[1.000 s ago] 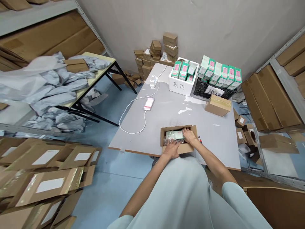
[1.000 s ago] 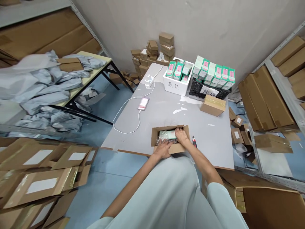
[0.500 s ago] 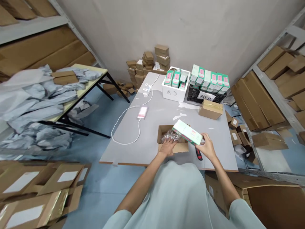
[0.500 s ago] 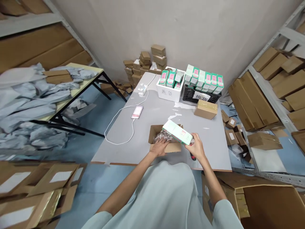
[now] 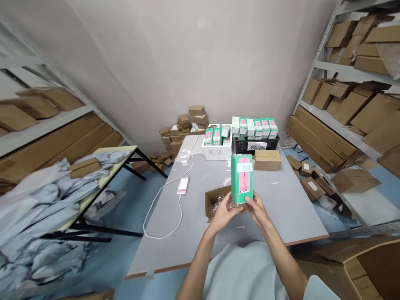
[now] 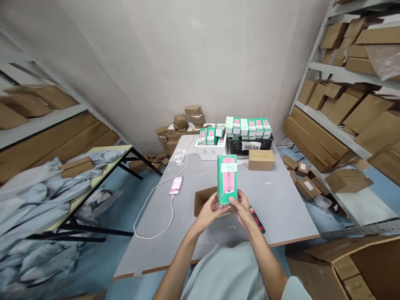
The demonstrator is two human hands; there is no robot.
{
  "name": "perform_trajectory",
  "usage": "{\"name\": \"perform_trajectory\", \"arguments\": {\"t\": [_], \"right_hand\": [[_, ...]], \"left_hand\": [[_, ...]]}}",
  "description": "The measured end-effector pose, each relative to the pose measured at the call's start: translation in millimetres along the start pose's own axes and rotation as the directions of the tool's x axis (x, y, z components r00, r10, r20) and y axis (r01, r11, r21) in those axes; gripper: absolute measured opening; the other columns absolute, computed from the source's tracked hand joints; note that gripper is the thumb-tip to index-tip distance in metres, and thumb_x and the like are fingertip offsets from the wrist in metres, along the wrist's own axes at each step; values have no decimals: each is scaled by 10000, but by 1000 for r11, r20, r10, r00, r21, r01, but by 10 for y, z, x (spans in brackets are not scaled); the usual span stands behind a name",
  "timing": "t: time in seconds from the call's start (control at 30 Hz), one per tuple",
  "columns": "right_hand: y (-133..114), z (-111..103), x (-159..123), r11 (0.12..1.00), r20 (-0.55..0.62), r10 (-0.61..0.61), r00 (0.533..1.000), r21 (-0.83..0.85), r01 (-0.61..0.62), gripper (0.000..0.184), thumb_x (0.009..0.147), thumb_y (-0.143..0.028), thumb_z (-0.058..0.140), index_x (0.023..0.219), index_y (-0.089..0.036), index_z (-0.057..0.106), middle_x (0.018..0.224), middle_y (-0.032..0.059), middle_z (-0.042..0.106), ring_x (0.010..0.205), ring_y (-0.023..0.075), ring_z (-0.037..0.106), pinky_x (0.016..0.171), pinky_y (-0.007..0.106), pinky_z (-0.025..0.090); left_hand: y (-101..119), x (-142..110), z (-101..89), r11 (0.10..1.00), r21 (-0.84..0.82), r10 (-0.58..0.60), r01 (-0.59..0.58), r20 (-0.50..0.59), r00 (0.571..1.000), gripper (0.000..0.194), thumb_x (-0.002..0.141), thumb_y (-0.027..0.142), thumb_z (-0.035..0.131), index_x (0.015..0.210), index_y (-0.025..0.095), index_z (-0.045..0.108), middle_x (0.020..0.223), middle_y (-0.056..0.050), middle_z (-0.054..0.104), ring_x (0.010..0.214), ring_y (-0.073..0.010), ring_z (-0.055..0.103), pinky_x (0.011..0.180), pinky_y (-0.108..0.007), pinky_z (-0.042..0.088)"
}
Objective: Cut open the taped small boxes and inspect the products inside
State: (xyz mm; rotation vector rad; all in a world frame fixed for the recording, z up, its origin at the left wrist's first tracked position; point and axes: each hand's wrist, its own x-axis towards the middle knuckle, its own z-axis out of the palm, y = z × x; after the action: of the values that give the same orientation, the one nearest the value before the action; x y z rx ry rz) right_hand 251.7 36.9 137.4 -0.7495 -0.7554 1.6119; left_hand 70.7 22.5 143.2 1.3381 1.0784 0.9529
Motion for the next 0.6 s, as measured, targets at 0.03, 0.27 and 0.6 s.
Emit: {"name": "perform_trajectory", "arguments": {"t": [0.03,0.27,0.6], "right_hand": [[6,14,11,1000,4,-11,1000,-2,11,686,674,-647,1085,1177,-256,831,1170,89,879,1054,307,837,961,407,704],[116,23,-16,984,115,-102,988,-135,118,669,758,-689,1052,1243,-270,860,1246,92,885,1159,340,820,1089,470,658],[-564,590,363,820,151,-421,894,-357,446,1217,798,-584,1051,1814,-348,422,1780,178,551,1497,365,671,1223,561,620]], "left_hand": [[67,-56,23,999,-49,-2,1,-29,1000,959,899,649,898,1725,290,567,1737,-155,642,1564,-389,670,1259,-526,624],[321,-286,174,954,-293,-59,-64,-392,918,900,745,577,1058,1486,184,733,1573,-213,756,1385,-417,793,1138,-494,687],[408,-154,174,957,-139,81,-254,-714,695,918,691,512,1086,1463,178,719,1333,-180,843,1179,-322,869,1079,-441,707]]}}
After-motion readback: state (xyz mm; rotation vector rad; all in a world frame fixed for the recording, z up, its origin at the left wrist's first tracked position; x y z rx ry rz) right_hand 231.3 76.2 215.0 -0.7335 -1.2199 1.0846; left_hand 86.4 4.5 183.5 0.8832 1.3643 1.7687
